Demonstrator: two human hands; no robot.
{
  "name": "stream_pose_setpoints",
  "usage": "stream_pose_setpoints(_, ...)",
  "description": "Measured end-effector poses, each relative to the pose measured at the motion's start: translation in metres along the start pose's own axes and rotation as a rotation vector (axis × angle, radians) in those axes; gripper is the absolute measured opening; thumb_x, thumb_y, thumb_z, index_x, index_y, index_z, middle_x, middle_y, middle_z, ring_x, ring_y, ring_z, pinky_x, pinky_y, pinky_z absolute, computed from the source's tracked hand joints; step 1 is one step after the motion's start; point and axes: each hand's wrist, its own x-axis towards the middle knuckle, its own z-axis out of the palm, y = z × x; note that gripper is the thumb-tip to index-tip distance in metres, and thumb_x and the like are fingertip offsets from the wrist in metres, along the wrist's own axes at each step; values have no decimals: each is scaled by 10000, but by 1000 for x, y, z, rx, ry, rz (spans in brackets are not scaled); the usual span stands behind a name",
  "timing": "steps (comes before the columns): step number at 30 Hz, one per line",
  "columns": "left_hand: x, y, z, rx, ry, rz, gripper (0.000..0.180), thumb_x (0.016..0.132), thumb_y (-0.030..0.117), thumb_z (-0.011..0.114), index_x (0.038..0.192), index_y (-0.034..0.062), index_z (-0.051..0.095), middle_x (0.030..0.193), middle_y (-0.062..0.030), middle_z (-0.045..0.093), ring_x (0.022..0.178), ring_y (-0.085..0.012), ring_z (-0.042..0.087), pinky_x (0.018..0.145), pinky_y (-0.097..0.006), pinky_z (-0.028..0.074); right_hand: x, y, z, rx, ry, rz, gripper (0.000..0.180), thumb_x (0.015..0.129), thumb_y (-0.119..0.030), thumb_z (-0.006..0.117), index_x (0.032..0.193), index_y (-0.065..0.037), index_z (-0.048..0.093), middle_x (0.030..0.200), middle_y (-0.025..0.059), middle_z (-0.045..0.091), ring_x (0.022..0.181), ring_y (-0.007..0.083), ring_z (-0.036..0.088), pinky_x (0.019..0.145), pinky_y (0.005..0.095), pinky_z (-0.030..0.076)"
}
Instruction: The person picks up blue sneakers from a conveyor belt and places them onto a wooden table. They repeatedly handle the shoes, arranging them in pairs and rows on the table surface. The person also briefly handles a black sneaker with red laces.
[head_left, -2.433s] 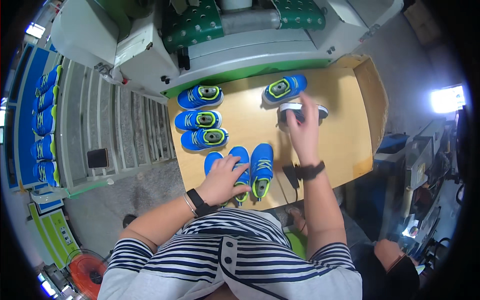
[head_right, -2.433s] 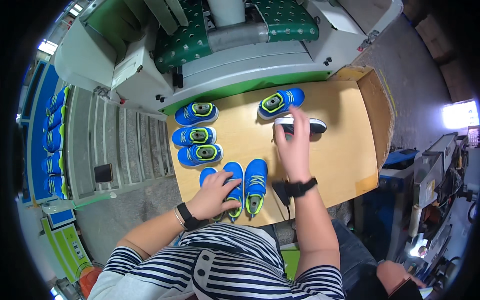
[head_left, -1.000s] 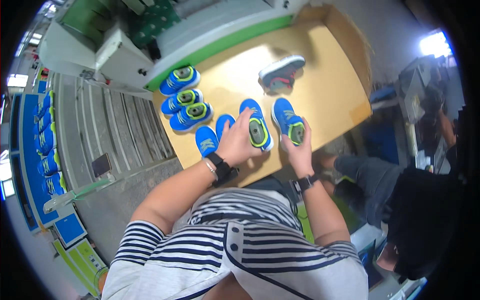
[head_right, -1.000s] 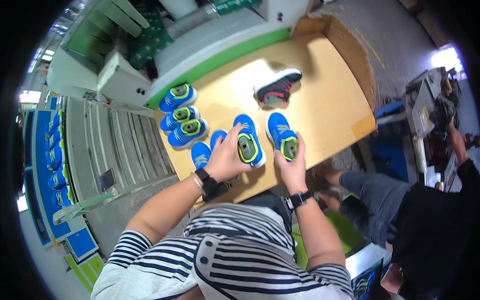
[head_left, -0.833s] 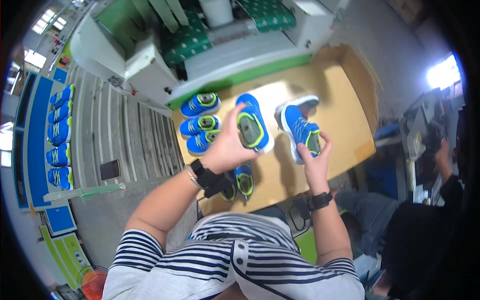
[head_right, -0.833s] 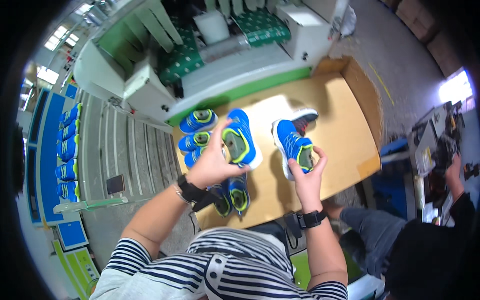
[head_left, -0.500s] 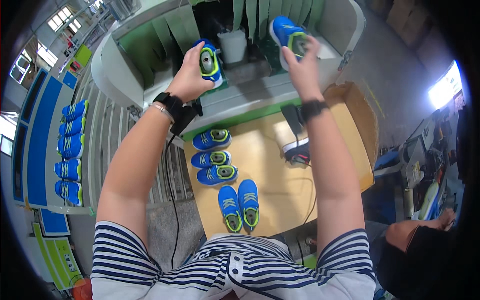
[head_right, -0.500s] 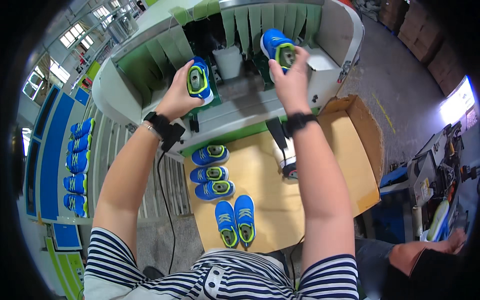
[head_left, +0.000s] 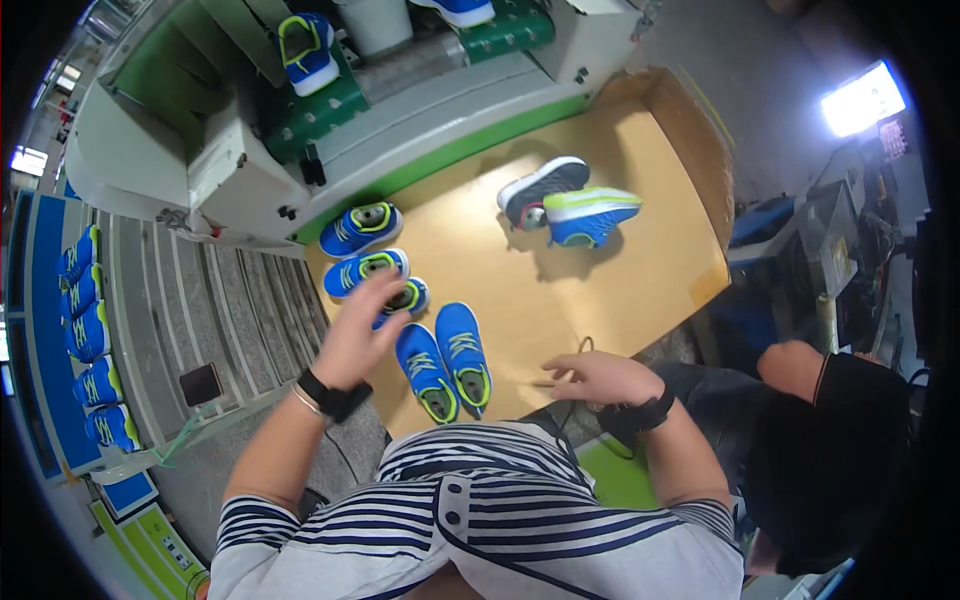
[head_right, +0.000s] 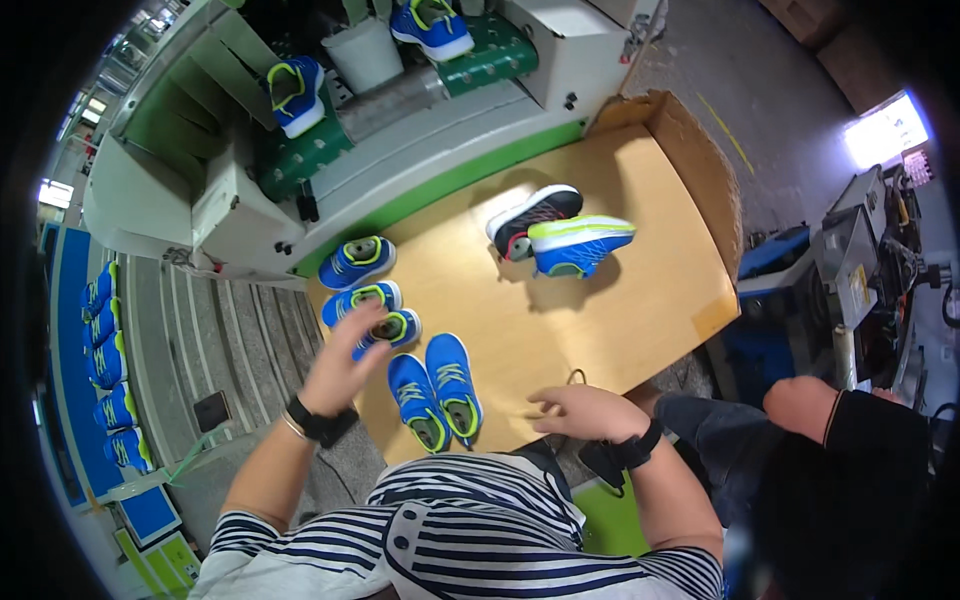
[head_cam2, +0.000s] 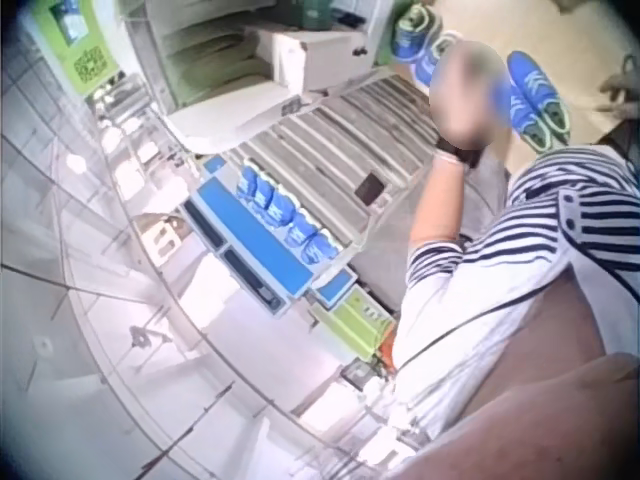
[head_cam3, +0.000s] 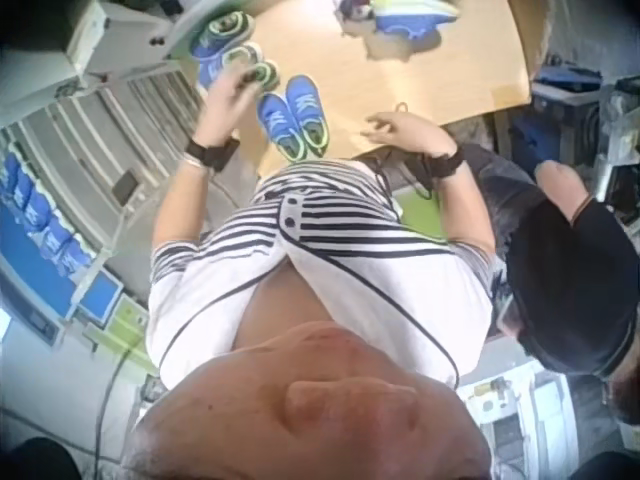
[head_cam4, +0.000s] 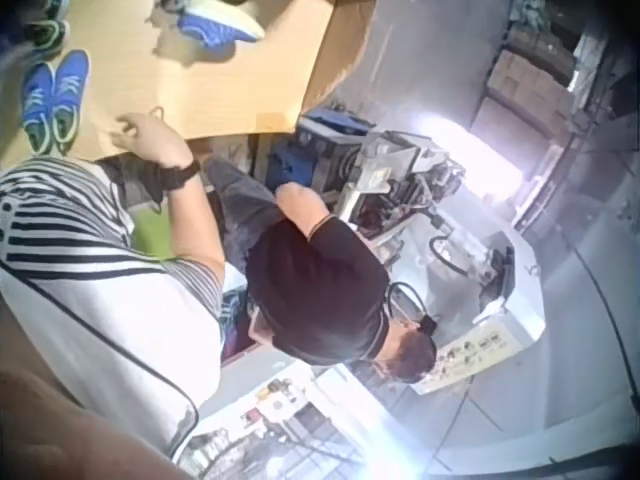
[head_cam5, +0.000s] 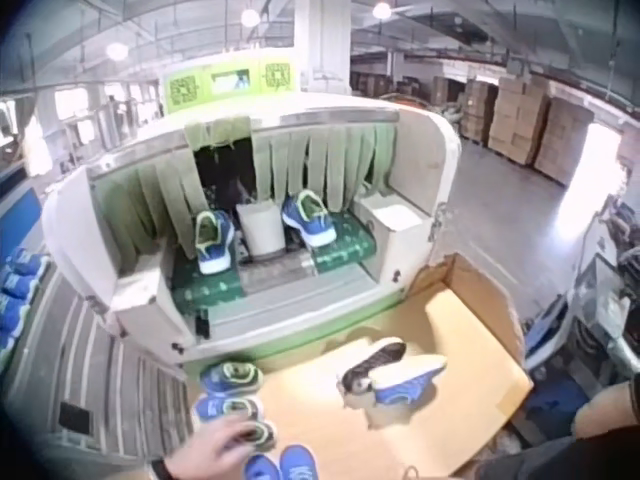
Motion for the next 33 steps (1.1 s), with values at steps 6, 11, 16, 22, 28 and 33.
stream_pose_setpoints(6, -59, 24, 89, 225, -329, 63, 724, 926, 410, 678, 1551, 205, 374, 1628, -126, 328, 1441, -409, 379, 1162, -601, 259, 24, 25, -16, -16, 759, 145, 701, 867, -303, 786, 1407, -6, 452, 1420, 283, 457, 1255, 403, 501, 1035, 446, 440)
stream_pose_setpoints(11, -51, 23, 89, 196, -367, 39, 696, 952, 422, 641, 1551, 185, 374, 1633, -110, 331, 1452, -372, 380, 1180, -572, 255, 120, 68, -58, 340, 1231, 183, 1115, 747, -431, 871, 1570, -17, 242, 1633, 304, 114, 1500, 455, 217, 1208, 458, 278)
stream_pose_setpoints(16, -64, 11, 104, 71, -223, -13, 745, 939, 369, 674, 1544, 73, 355, 1614, -174, 349, 1454, -355, 375, 1189, -530, 258, 143, 53, -41, 210, 1253, 195, 1158, 676, -340, 879, 1593, -82, 221, 1646, 298, 56, 1481, 495, 235, 1205, 485, 265)
stream_pose_setpoints(22, -62, 8, 107, 79, -204, -42, 781, 923, 447, 677, 1521, 41, 381, 1601, -198, 360, 1441, -361, 393, 1188, -534, 261, 59, 13, 29, -647, 908, -77, 955, 696, -103, 824, 1545, -239, 408, 1649, 202, 205, 1409, 430, 359, 1151, 550, 300)
stream_pose_setpoints(28, -59, 37, 102, 293, -276, -89, 1215, 665, 597, 846, 1581, 55, 260, 1618, -226, 304, 1453, -429, 356, 1197, -605, 194, 24, 48, 61, -35, 942, -120, 1109, 706, -216, 911, 1580, -54, 248, 1563, 236, 309, 1438, 403, 333, 1188, 491, 302)
stream_pose_setpoints(33, -54, 48, 114, 476, -283, -96, 1353, 580, 633, 873, 1591, 37, 200, 1603, -281, 279, 1455, -476, 329, 1180, -667, 155, 21, 63, 76, 266, 628, -138, 1164, 730, -236, 903, 1604, -38, 160, 1611, 183, 305, 1500, 325, 302, 1214, 451, 292)
